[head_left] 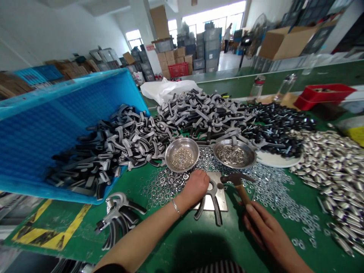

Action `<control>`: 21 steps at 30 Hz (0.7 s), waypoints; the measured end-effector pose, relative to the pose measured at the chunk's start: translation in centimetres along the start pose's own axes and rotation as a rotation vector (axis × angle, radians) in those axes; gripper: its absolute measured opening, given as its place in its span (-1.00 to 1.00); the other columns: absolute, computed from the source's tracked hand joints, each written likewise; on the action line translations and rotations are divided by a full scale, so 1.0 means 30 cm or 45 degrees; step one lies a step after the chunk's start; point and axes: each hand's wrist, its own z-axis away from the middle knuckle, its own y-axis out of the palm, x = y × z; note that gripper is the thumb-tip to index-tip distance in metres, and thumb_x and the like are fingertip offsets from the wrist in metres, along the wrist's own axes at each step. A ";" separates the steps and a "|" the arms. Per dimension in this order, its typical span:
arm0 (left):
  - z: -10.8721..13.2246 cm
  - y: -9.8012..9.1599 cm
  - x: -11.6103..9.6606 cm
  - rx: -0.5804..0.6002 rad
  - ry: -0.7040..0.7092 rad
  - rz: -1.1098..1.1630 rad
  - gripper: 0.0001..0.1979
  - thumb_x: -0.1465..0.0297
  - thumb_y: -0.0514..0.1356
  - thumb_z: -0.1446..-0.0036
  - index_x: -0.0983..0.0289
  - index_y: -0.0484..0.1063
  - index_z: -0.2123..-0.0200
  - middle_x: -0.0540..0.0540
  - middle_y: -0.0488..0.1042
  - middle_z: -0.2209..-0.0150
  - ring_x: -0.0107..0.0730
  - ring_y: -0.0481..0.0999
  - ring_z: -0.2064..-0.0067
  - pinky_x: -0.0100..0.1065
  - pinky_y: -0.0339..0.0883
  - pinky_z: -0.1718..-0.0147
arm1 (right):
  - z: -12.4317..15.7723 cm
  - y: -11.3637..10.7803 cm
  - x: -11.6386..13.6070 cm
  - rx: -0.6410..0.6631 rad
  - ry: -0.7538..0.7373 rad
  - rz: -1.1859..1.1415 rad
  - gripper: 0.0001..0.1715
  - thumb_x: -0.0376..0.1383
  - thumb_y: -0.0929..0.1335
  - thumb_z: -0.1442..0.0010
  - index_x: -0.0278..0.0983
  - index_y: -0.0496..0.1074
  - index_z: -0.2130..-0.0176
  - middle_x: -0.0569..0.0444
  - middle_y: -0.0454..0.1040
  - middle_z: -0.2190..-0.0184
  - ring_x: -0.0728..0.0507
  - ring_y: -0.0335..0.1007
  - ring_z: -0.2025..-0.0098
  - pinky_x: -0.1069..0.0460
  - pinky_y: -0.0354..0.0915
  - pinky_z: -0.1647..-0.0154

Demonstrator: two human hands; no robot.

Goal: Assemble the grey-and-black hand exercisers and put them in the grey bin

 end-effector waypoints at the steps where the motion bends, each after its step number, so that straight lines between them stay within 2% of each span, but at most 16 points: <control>1: 0.002 0.009 -0.002 0.001 0.035 -0.033 -0.84 0.52 0.06 -0.31 0.39 0.44 0.24 0.22 0.45 0.26 -0.14 0.43 0.13 -0.12 0.32 0.06 | 0.002 0.001 -0.001 0.010 0.005 0.006 -0.52 0.15 0.23 -0.29 -0.16 0.35 0.11 0.16 0.44 0.53 -0.08 0.35 0.59 0.08 0.20 0.67; 3: 0.005 0.024 -0.003 0.003 0.038 -0.008 -0.84 0.52 0.05 -0.32 0.38 0.44 0.23 0.22 0.45 0.25 -0.14 0.43 0.12 -0.11 0.32 0.05 | 0.000 -0.004 0.003 0.062 0.009 0.063 -0.51 0.16 0.19 -0.30 -0.16 0.34 0.17 0.17 0.44 0.52 -0.08 0.34 0.59 0.08 0.20 0.65; 5: 0.013 0.024 0.000 -0.028 -0.054 0.124 -0.85 0.46 0.07 -0.33 0.37 0.43 0.18 0.20 0.46 0.22 -0.15 0.44 0.10 -0.12 0.33 0.02 | -0.008 -0.021 0.020 0.138 -0.032 0.203 -0.49 0.15 0.15 -0.33 -0.17 0.35 0.25 0.17 0.42 0.54 -0.08 0.34 0.59 0.07 0.23 0.61; 8: 0.052 -0.012 0.005 -0.164 -0.262 0.366 -0.74 0.37 0.10 -0.34 0.35 0.35 -0.03 0.24 0.44 0.03 -0.13 0.40 -0.05 -0.08 0.31 -0.07 | -0.017 -0.063 0.086 0.220 -0.213 0.446 -0.48 0.09 0.13 -0.37 -0.17 0.36 0.34 0.15 0.44 0.55 -0.10 0.39 0.52 0.03 0.32 0.45; 10: 0.097 -0.051 0.006 -0.215 -0.308 0.457 -0.71 0.42 0.06 -0.34 0.33 0.30 -0.09 0.24 0.40 -0.05 -0.16 0.35 -0.12 -0.08 0.26 -0.14 | -0.017 -0.087 0.150 0.203 -0.344 0.553 -0.51 0.06 0.12 -0.38 -0.16 0.41 0.26 0.13 0.48 0.52 -0.13 0.45 0.45 0.01 0.34 0.35; 12: 0.142 -0.087 0.005 -0.166 -0.248 0.462 -0.71 0.50 0.05 -0.30 0.31 0.33 -0.07 0.22 0.40 -0.04 -0.18 0.34 -0.12 -0.10 0.22 -0.18 | -0.024 -0.094 0.210 0.134 -0.450 0.630 -0.53 0.05 0.12 -0.39 -0.15 0.40 0.07 0.11 0.52 0.49 -0.17 0.48 0.40 0.00 0.34 0.32; 14: 0.173 -0.108 0.005 -0.052 -0.162 0.381 -0.73 0.51 0.09 -0.25 0.31 0.37 -0.01 0.20 0.42 0.01 -0.15 0.36 -0.08 -0.09 0.22 -0.16 | -0.046 -0.079 0.248 0.075 -0.519 0.729 -0.50 0.03 0.10 -0.39 -0.17 0.34 -0.06 0.06 0.54 0.45 -0.20 0.51 0.38 -0.02 0.34 0.31; 16: 0.183 -0.112 0.005 0.059 -0.122 0.267 -0.80 0.50 0.11 -0.25 0.31 0.41 0.07 0.20 0.44 0.09 -0.12 0.38 -0.01 -0.07 0.26 -0.10 | -0.083 -0.049 0.259 0.116 -0.507 0.890 -0.52 0.00 0.11 -0.39 -0.20 0.37 -0.01 0.02 0.55 0.45 -0.22 0.52 0.40 -0.04 0.34 0.34; 18: 0.177 -0.104 0.008 0.128 -0.111 0.173 -0.87 0.51 0.10 -0.26 0.31 0.43 0.19 0.19 0.45 0.16 -0.12 0.40 0.04 -0.08 0.28 -0.05 | -0.122 -0.021 0.254 0.253 -0.435 1.014 -0.56 -0.02 0.13 -0.38 -0.21 0.42 0.13 0.01 0.55 0.46 -0.20 0.51 0.46 -0.03 0.34 0.38; 19: 0.172 -0.098 0.010 0.140 -0.107 0.146 -0.88 0.51 0.09 -0.27 0.31 0.43 0.22 0.18 0.45 0.18 -0.12 0.40 0.05 -0.10 0.29 -0.03 | -0.139 -0.011 0.250 0.318 -0.409 1.022 -0.56 -0.02 0.14 -0.38 -0.20 0.43 0.18 0.01 0.56 0.45 -0.18 0.51 0.49 -0.02 0.34 0.39; 21: 0.164 -0.088 0.014 0.126 -0.097 0.119 -0.88 0.51 0.09 -0.27 0.31 0.42 0.23 0.17 0.45 0.18 -0.13 0.39 0.06 -0.12 0.28 -0.03 | -0.164 -0.001 0.245 0.354 -0.424 0.944 -0.55 -0.01 0.11 -0.40 -0.19 0.42 0.13 0.04 0.57 0.42 -0.15 0.51 0.49 0.00 0.34 0.38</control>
